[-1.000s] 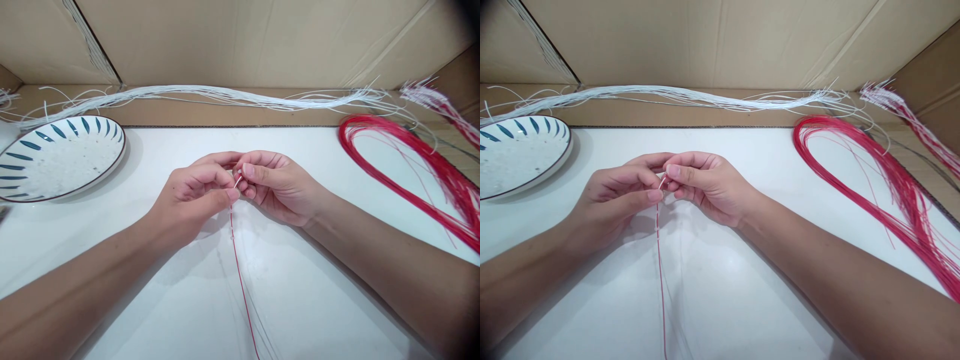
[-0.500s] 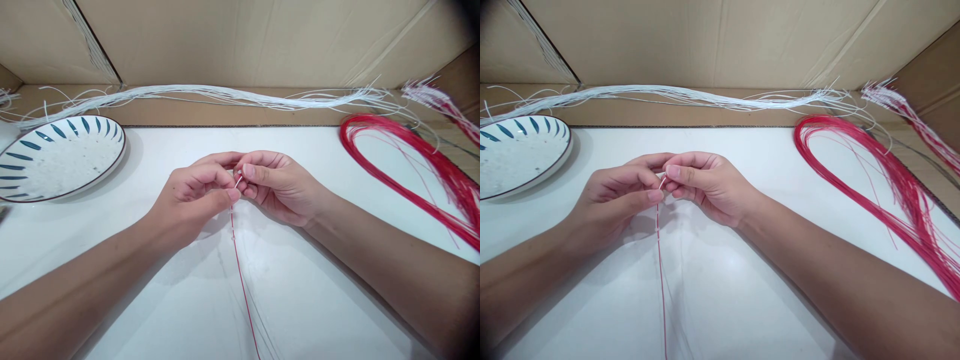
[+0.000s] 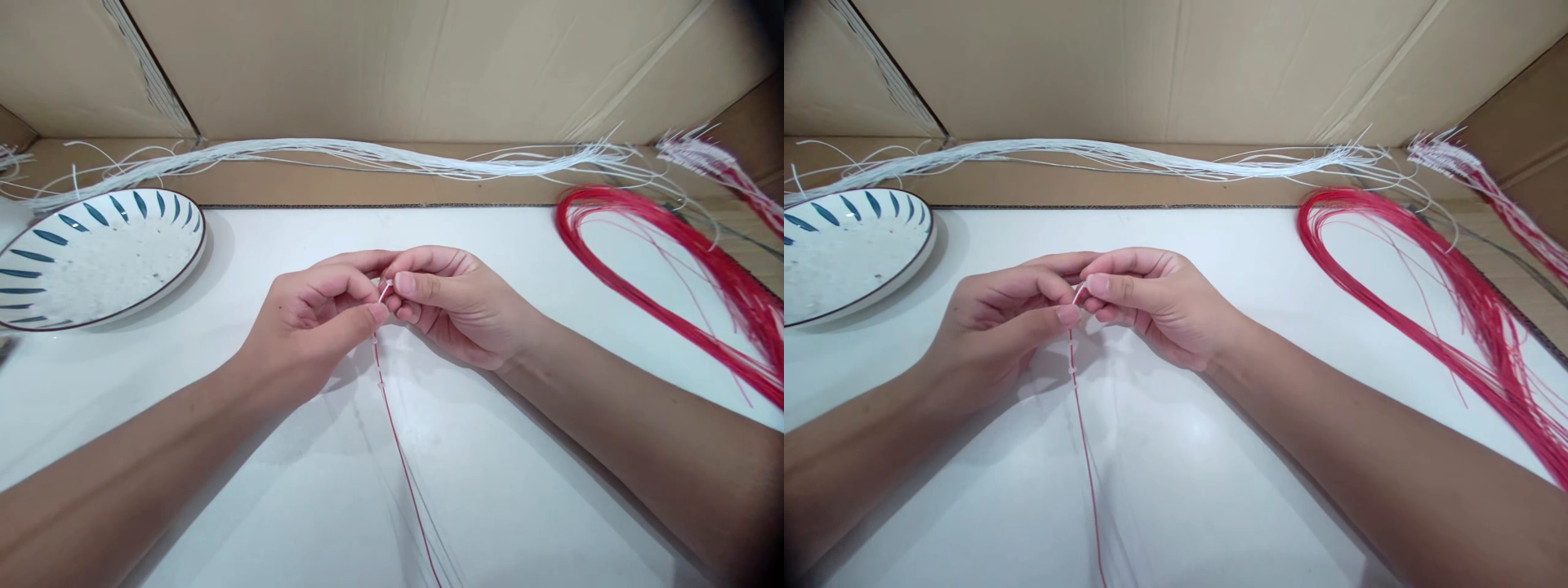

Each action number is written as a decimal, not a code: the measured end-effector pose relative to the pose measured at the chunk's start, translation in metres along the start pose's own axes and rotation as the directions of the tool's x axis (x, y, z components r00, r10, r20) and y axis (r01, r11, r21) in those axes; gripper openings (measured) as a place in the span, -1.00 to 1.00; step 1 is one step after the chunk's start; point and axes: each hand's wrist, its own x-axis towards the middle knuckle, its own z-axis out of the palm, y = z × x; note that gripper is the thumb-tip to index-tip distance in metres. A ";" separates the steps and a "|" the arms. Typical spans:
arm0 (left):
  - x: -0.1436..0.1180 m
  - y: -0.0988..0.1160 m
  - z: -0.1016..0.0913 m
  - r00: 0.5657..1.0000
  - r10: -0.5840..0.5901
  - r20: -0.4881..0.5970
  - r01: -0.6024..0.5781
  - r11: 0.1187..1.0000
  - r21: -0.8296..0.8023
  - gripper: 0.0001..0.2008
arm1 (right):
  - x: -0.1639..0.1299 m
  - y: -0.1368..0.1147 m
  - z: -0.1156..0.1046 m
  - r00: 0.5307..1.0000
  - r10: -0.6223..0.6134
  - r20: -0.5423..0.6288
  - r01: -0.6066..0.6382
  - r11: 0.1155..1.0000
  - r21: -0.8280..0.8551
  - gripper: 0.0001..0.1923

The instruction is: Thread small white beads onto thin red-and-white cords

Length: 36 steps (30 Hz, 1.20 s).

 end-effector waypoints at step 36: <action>0.001 -0.003 -0.003 1.000 -0.030 0.007 0.029 0.993 0.114 -0.84 | -0.001 0.004 0.006 0.998 -0.062 -0.023 0.059 0.993 -0.097 -0.77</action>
